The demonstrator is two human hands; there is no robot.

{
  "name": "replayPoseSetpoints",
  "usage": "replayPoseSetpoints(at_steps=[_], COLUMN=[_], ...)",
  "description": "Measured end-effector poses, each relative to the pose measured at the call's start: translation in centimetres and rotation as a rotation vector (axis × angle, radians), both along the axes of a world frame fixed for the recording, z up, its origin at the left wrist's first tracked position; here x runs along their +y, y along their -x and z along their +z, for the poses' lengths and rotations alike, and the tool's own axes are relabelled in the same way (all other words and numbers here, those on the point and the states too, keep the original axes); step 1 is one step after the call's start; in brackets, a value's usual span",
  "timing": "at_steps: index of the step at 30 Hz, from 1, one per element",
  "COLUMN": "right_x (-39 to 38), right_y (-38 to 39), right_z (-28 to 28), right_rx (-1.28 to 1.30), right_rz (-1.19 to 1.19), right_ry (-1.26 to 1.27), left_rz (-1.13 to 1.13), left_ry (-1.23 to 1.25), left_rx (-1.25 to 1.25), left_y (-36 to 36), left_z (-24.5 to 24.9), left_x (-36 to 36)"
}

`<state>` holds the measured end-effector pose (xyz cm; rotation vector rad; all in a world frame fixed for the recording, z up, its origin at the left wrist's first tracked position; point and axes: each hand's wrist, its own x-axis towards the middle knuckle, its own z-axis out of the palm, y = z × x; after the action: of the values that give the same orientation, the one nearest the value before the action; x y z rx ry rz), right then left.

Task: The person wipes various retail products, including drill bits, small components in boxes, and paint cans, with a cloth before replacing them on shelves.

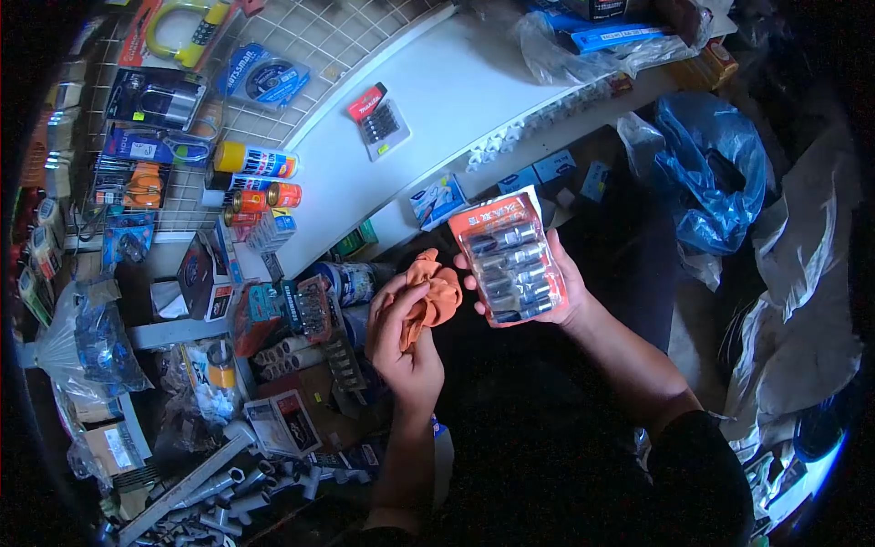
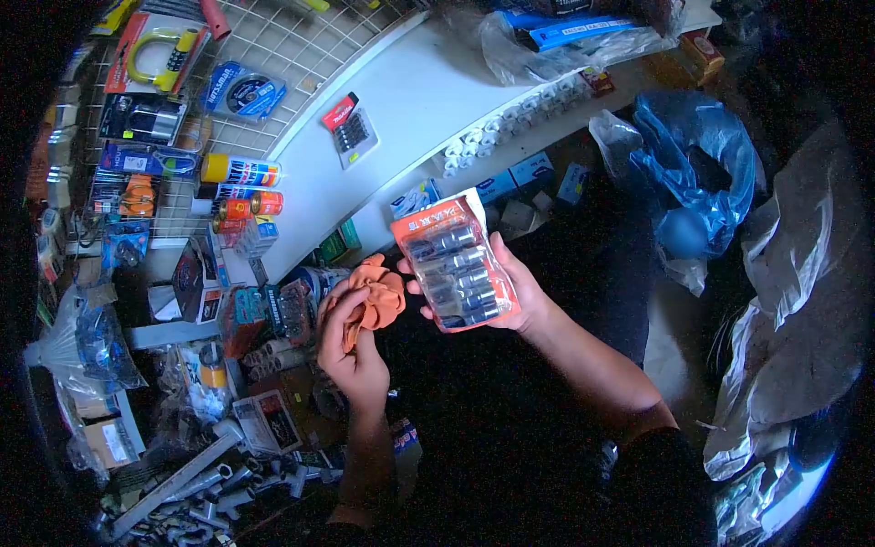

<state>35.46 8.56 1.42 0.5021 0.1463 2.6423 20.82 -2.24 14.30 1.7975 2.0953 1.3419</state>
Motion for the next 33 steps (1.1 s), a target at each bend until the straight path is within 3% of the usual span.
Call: replayPoseSetpoints(at_steps=[7, 14, 18, 21, 28, 33], right_x=[0.0, 0.5, 0.8, 0.6, 1.4, 1.6], right_y=[0.0, -0.1, -0.3, 0.3, 0.0, 0.0], right_z=[0.3, 0.0, 0.5, 0.1, -0.4, -1.8], right_rx=[0.182, 0.175, -0.222, -0.126, -0.938, -1.003], right_rz=[0.086, 0.051, -0.076, -0.036, -0.184, -0.129], right_ry=[0.209, 0.185, -0.086, 0.007, -0.357, -0.336], left_rz=[-0.011, -0.035, -0.026, -0.021, -0.014, -0.013], left_ry=[0.004, 0.025, 0.023, 0.028, 0.028, 0.018], left_rx=[-0.041, -0.064, -0.072, -0.073, -0.075, -0.105], left_y=[0.2, 0.7, 1.0, 1.0, 1.4, 1.7], left_z=[-0.9, -1.6, -1.8, -1.7, -2.2, -2.5], left_x=[0.0, -0.3, -0.5, -0.6, -0.8, -0.9])
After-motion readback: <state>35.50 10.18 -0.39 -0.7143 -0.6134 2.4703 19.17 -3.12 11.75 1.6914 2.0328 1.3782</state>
